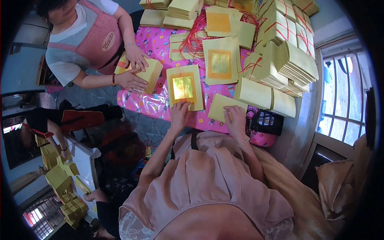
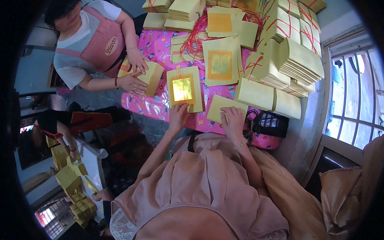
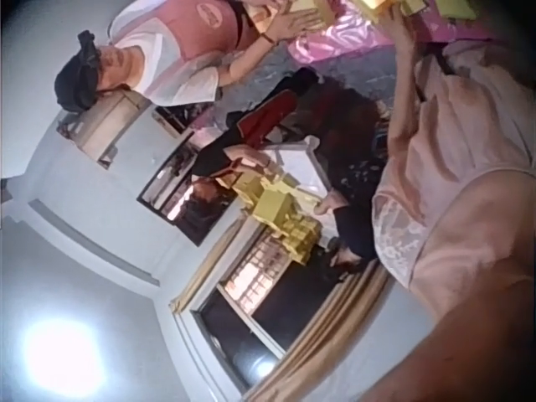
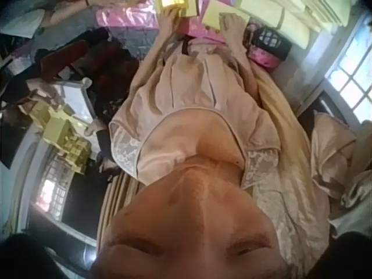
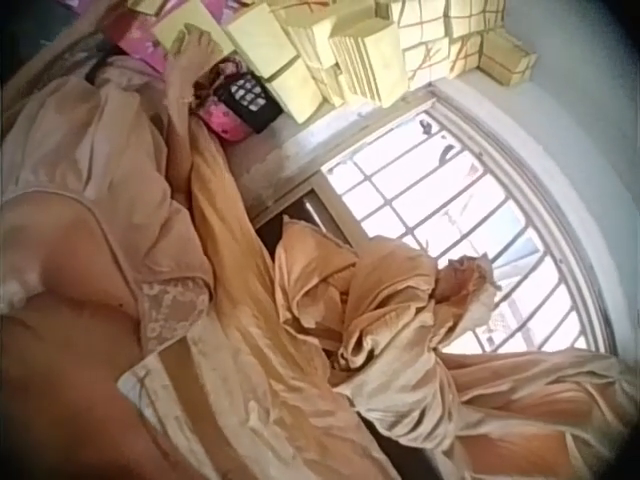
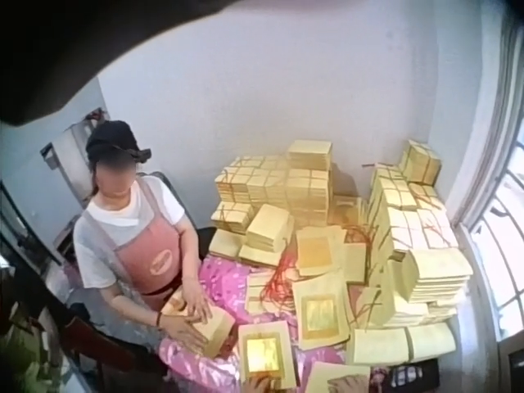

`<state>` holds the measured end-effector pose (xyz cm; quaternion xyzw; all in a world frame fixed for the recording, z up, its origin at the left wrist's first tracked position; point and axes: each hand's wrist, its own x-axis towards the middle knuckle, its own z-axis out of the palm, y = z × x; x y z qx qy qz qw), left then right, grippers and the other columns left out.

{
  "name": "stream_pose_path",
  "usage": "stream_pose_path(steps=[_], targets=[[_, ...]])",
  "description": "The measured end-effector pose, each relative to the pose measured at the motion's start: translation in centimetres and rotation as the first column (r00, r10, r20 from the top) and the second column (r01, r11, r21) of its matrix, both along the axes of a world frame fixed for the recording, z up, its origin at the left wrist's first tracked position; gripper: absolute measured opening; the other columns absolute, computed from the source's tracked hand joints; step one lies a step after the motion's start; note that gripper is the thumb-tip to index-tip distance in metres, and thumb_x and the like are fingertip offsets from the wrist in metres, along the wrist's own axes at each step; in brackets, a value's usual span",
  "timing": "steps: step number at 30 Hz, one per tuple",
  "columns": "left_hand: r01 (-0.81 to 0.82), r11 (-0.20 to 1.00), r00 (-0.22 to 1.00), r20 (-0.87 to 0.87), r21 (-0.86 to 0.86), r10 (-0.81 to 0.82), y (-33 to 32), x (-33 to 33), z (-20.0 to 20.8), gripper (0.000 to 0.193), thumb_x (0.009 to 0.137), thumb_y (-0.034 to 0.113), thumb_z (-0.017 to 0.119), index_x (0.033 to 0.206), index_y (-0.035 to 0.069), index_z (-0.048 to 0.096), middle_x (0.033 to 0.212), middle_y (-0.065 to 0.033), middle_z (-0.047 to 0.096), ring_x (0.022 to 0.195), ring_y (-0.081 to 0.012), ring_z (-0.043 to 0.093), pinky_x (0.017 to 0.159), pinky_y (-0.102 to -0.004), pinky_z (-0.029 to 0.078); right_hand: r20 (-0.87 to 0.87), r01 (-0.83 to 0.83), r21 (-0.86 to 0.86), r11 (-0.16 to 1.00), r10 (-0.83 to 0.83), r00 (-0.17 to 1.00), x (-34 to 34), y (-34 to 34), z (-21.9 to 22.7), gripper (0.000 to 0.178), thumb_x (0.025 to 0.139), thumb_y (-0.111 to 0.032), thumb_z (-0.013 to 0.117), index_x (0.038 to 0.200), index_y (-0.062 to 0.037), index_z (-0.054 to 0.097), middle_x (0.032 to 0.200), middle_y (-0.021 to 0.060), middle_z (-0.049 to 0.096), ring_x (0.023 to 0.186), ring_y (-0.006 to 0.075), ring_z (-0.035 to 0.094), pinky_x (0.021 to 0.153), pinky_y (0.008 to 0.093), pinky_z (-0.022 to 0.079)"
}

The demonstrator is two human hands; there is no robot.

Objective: Folding and stacking sheets of yellow paper with gold foil.

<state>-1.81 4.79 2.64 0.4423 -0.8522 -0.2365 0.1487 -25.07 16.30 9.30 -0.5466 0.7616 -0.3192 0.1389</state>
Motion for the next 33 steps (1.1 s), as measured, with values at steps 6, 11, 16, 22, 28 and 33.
stream_pose_path(steps=[6, 11, 16, 22, 28, 33], targets=[[0.085, 0.996, 0.996, 0.004, -0.010, -0.085, -2.0, 1.5, -0.8, 0.059, 0.062, 0.008, 0.075, 0.118, 0.010, 0.056, 0.116, -0.0111, 0.051, 0.110, -0.0319, 0.047, 0.093, -0.0419, 0.040, -0.104, -0.301, 0.103, 0.948, 0.312, 0.944, 3.1, -5.1, -2.5, 0.023, 0.073, -0.014, 0.067, 0.095, -0.0108, 0.062, 0.091, 0.0067, 0.058, 0.093, 0.0261, 0.052, 0.081, 0.0383, 0.039], [0.114, 0.993, 0.993, -0.017, 0.019, -0.113, -2.7, 1.8, -1.0, 0.061, 0.061, 0.005, 0.075, 0.118, 0.009, 0.055, 0.116, -0.0115, 0.051, 0.109, -0.0327, 0.047, 0.092, -0.0409, 0.043, -0.193, -0.453, 0.186, 0.872, 0.485, 0.853, 4.9, -8.0, -4.6, 0.024, 0.070, -0.012, 0.066, 0.094, -0.0069, 0.062, 0.092, 0.0083, 0.057, 0.097, 0.0259, 0.052, 0.085, 0.0391, 0.038], [0.131, 0.979, 0.991, -0.055, 0.158, -0.124, -3.4, 2.0, -0.4, 0.062, 0.059, 0.008, 0.079, 0.117, 0.010, 0.057, 0.115, -0.0101, 0.052, 0.108, -0.0318, 0.047, 0.093, -0.0392, 0.043, -0.204, -0.484, 0.302, 0.821, 0.552, 0.809, 5.3, -9.0, -5.7, 0.025, 0.069, -0.012, 0.066, 0.092, -0.0061, 0.061, 0.096, 0.0091, 0.056, 0.099, 0.0264, 0.051, 0.087, 0.0392, 0.038], [0.125, 0.977, 0.992, -0.046, 0.174, -0.119, -3.6, 2.2, -0.6, 0.062, 0.059, 0.011, 0.081, 0.117, 0.010, 0.057, 0.115, -0.0091, 0.052, 0.107, -0.0314, 0.048, 0.093, -0.0387, 0.043, -0.167, -0.495, 0.389, 0.777, 0.588, 0.792, 5.4, -9.6, -4.9, 0.044, 0.066, -0.018, 0.075, 0.104, -0.0063, 0.056, 0.102, 0.0098, 0.053, 0.103, 0.0272, 0.051, 0.089, 0.0398, 0.039], [0.117, 0.972, 0.992, -0.079, 0.202, -0.103, -3.7, 2.5, -1.0, 0.056, 0.063, 0.014, 0.079, 0.115, 0.011, 0.058, 0.117, -0.0087, 0.052, 0.110, -0.0307, 0.047, 0.094, -0.0386, 0.042, -0.182, -0.488, 0.369, 0.791, 0.576, 0.797, 5.4, -9.4, -5.4, 0.042, 0.065, -0.018, 0.075, 0.101, -0.0071, 0.057, 0.100, 0.0097, 0.053, 0.102, 0.0271, 0.051, 0.088, 0.0397, 0.039], [0.126, 0.971, 0.990, -0.091, 0.205, -0.109, -3.7, 2.8, -1.1, 0.041, 0.067, 0.014, 0.077, 0.104, 0.009, 0.061, 0.120, -0.0089, 0.054, 0.112, -0.0312, 0.048, 0.094, -0.0394, 0.042, -0.157, -0.509, 0.366, 0.779, 0.590, 0.792, 4.9, -9.3, -5.3, 0.036, 0.067, -0.020, 0.073, 0.097, -0.0073, 0.058, 0.098, 0.0096, 0.054, 0.101, 0.0268, 0.052, 0.087, 0.0396, 0.040]])
